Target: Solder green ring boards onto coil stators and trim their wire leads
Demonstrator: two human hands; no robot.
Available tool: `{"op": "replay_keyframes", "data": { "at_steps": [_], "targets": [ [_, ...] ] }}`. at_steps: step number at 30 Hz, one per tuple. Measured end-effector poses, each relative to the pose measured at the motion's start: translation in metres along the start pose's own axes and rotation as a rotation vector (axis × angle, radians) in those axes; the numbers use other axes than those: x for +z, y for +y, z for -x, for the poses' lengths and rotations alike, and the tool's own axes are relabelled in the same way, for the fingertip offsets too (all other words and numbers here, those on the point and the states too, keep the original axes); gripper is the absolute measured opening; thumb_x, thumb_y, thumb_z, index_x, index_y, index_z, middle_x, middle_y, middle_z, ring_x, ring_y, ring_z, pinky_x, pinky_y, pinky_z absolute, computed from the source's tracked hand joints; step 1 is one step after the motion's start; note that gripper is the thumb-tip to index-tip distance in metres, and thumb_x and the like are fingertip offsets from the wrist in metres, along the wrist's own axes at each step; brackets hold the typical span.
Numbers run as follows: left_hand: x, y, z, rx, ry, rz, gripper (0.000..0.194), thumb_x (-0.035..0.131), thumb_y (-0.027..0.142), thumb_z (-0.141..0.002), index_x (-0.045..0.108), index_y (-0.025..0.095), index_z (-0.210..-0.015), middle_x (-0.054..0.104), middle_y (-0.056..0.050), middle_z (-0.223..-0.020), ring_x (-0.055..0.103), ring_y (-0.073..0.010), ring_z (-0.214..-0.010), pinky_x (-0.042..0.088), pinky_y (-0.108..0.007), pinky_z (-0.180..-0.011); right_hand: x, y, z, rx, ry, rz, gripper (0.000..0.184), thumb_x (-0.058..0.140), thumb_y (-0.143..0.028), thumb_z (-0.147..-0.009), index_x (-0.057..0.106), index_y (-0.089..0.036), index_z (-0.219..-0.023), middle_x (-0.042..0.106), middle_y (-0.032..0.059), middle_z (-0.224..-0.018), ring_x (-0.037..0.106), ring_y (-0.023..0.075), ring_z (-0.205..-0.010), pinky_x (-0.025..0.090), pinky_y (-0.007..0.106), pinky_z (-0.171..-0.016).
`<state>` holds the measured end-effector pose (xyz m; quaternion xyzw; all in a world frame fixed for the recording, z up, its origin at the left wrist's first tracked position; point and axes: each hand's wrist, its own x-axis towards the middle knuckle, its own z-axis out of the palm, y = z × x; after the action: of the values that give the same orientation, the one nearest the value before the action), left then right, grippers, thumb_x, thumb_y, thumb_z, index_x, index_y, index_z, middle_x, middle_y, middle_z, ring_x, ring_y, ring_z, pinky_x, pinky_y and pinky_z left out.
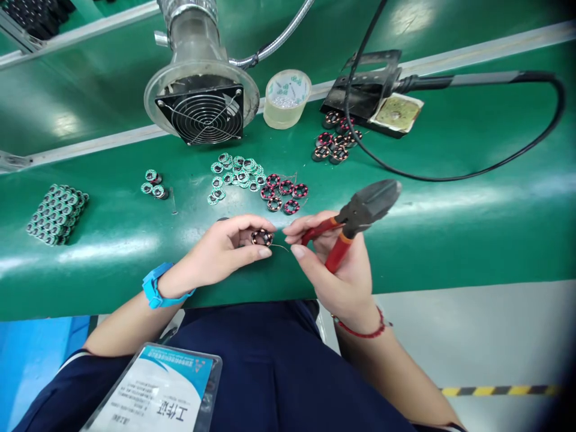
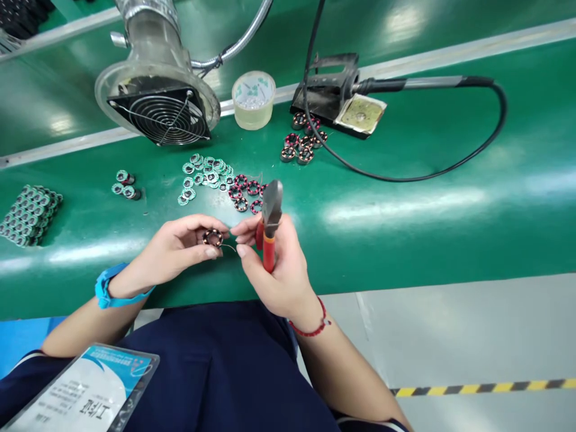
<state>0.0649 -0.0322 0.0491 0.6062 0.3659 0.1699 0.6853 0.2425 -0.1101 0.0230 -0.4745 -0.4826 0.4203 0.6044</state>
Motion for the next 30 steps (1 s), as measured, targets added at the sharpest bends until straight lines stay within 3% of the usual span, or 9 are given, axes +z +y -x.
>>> {"op": "replay_keyframes", "data": {
  "at_steps": [3,6,11,16,22,25,27,30],
  "targets": [
    [-0.003,-0.001,0.0,-0.032,-0.022,0.001,0.034,0.071,0.027,-0.083,0.061,0.015,-0.114,0.063,-0.004,-0.096,0.056,-0.0101,-0.077,0.046,-0.025,-0.07,-0.005,0.0,0.003,-0.047,-0.057,0.003,0.042,0.057,-0.002,-0.081,0.049,-0.027,-0.113,0.061,0.0022,-0.109,0.06,0.0132,-0.091,0.051,0.031,-0.08],
    [-0.007,-0.001,-0.001,-0.039,-0.063,0.09,0.033,0.072,0.02,-0.08,0.054,0.016,-0.107,0.062,-0.002,-0.094,0.058,-0.0091,-0.078,0.048,-0.023,-0.069,-0.008,-0.004,0.004,-0.068,-0.2,0.091,0.042,0.055,-0.002,-0.077,0.047,-0.025,-0.111,0.059,0.0054,-0.116,0.059,0.0148,-0.092,0.05,0.033,-0.079],
    [-0.011,0.01,-0.003,-0.111,-0.159,0.055,0.025,0.073,0.014,-0.077,0.054,0.014,-0.092,0.061,0.002,-0.077,0.057,-0.0069,-0.069,0.047,-0.018,-0.063,-0.007,-0.008,0.001,-0.137,-0.342,0.271,0.044,0.052,-0.003,-0.072,0.044,-0.022,-0.11,0.06,0.0049,-0.104,0.059,0.0149,-0.086,0.05,0.031,-0.073],
    [-0.012,0.011,-0.006,-0.158,-0.171,0.039,0.019,0.07,0.022,-0.083,0.066,0.011,-0.097,0.065,-0.001,-0.077,0.057,-0.0078,-0.066,0.047,-0.019,-0.062,-0.006,-0.008,-0.003,-0.146,-0.374,0.365,0.042,0.05,-0.005,-0.071,0.046,-0.019,-0.11,0.057,0.0012,-0.089,0.059,0.0127,-0.077,0.05,0.028,-0.071],
    [-0.015,0.004,-0.009,-0.137,-0.181,-0.097,0.04,0.057,0.037,-0.092,0.067,0.011,-0.12,0.07,-0.008,-0.092,0.059,-0.0126,-0.076,0.048,-0.023,-0.068,-0.002,-0.006,0.001,-0.182,-0.355,0.481,0.047,0.051,-0.006,-0.07,0.044,-0.02,-0.114,0.064,0.0045,-0.1,0.063,0.0131,-0.078,0.052,0.029,-0.077],
    [-0.015,0.001,-0.011,-0.128,-0.14,-0.074,0.045,0.058,0.045,-0.09,0.068,0.013,-0.119,0.071,-0.01,-0.104,0.063,-0.0166,-0.09,0.05,-0.026,-0.078,0.002,-0.004,0.003,-0.183,-0.387,0.532,0.045,0.052,-0.008,-0.069,0.045,-0.02,-0.112,0.066,0.0046,-0.094,0.064,0.0161,-0.078,0.052,0.032,-0.075],
    [-0.015,-0.001,-0.012,-0.135,-0.166,-0.065,0.046,0.058,0.048,-0.089,0.069,0.013,-0.116,0.071,-0.009,-0.1,0.061,-0.0143,-0.081,0.049,-0.024,-0.072,0.003,-0.003,0.003,-0.153,-0.394,0.523,0.042,0.052,-0.008,-0.07,0.046,-0.02,-0.109,0.065,0.0033,-0.088,0.063,0.0163,-0.077,0.052,0.031,-0.073],
    [-0.016,-0.004,-0.013,-0.129,-0.274,-0.127,0.046,0.053,0.051,-0.092,0.071,0.011,-0.102,0.063,-0.003,-0.076,0.046,-0.0085,-0.06,0.039,-0.021,-0.055,0.002,-0.004,0.002,-0.057,-0.392,0.423,0.039,0.052,-0.007,-0.072,0.046,-0.02,-0.108,0.066,0.0023,-0.089,0.063,0.0137,-0.076,0.051,0.028,-0.071]
  ]
}}
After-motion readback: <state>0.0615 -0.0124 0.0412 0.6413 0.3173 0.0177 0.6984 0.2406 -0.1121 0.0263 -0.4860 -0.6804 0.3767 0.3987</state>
